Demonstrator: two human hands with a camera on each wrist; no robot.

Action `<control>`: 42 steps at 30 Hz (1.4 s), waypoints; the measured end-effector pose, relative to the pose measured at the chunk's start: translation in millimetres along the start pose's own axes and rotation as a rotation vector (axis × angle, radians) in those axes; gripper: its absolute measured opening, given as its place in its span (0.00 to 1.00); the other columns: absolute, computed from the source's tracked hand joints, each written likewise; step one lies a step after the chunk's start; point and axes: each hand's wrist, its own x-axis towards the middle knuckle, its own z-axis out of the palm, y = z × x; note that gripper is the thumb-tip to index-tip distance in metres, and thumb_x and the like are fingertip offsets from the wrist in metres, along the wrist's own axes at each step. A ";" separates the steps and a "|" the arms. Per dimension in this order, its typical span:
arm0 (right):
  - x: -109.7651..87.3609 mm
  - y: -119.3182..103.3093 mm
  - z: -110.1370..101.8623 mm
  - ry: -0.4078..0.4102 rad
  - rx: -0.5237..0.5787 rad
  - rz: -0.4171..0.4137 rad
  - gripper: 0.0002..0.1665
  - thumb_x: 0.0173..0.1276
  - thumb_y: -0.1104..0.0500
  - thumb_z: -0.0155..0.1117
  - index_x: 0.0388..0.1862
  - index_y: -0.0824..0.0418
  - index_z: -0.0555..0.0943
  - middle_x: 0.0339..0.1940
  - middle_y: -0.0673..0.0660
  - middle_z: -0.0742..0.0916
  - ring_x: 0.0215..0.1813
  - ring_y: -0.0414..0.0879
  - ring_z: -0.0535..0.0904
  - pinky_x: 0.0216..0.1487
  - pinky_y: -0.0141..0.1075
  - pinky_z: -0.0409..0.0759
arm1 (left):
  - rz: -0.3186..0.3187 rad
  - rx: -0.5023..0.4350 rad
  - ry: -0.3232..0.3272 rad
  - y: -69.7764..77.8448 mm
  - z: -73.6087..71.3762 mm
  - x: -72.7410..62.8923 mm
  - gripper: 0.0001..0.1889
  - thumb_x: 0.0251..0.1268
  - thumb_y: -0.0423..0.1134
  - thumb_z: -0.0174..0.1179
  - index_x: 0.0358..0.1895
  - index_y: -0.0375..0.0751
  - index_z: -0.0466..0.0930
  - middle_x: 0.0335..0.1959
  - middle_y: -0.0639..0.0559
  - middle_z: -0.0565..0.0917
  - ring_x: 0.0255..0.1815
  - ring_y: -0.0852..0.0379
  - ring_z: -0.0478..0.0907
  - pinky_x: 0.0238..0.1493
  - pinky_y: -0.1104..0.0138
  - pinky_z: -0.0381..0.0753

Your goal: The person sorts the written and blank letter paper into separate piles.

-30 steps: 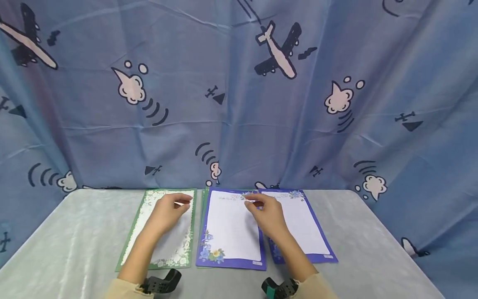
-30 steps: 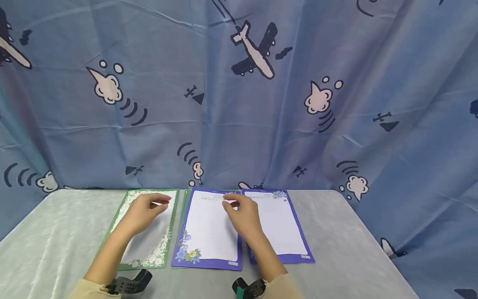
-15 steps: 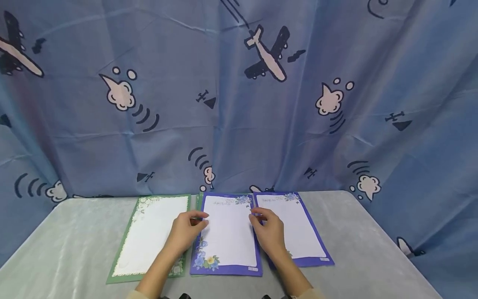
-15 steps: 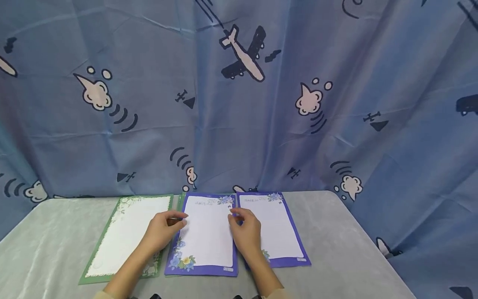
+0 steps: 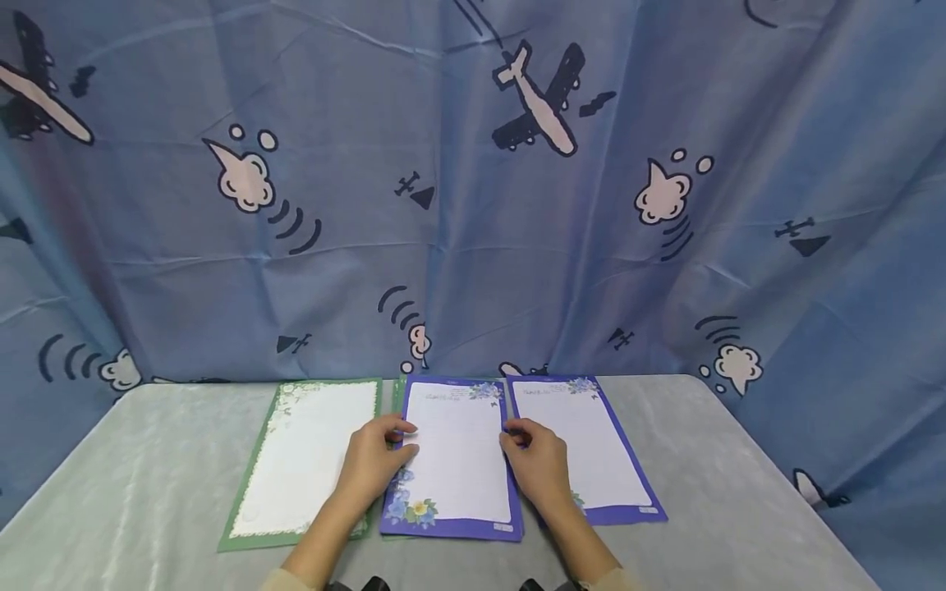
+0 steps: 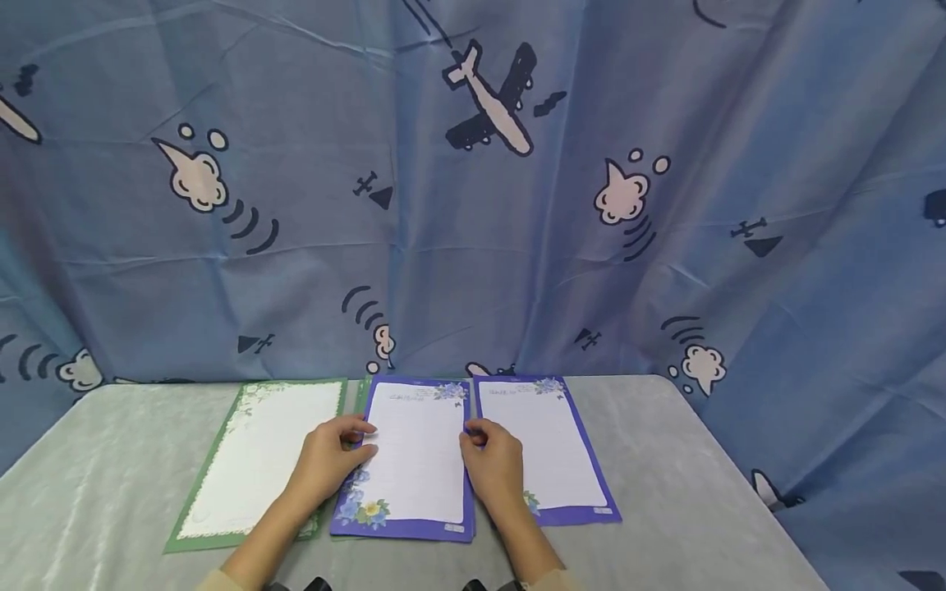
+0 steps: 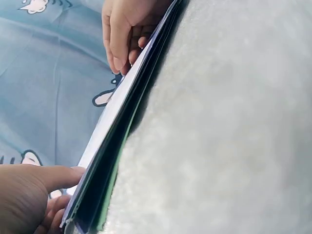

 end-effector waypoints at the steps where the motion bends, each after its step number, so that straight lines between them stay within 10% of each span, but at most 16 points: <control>1: 0.0 0.7 0.0 0.002 -0.001 -0.003 0.07 0.64 0.63 0.71 0.41 0.62 0.89 0.29 0.53 0.89 0.32 0.39 0.80 0.37 0.31 0.76 | 0.001 -0.002 0.002 0.0 0.2 0.2 0.10 0.52 0.30 0.74 0.39 0.41 0.89 0.55 0.38 0.87 0.40 0.54 0.83 0.41 0.62 0.80; 31: 3.5 -1.1 -7.6 -0.023 0.180 0.067 0.08 0.62 0.69 0.72 0.37 0.60 0.92 0.41 0.59 0.93 0.37 0.42 0.85 0.35 0.24 0.78 | -0.045 0.001 0.000 -2.6 2.3 2.3 0.08 0.55 0.30 0.72 0.39 0.42 0.90 0.57 0.41 0.86 0.37 0.59 0.79 0.42 0.64 0.78; 42: 7.1 -7.7 -15.0 -0.098 0.410 0.264 0.11 0.64 0.69 0.69 0.45 0.65 0.90 0.51 0.63 0.89 0.36 0.37 0.80 0.30 0.27 0.80 | -0.067 -0.028 0.003 -4.0 2.1 3.9 0.08 0.60 0.31 0.68 0.42 0.42 0.90 0.57 0.39 0.85 0.36 0.59 0.79 0.42 0.63 0.78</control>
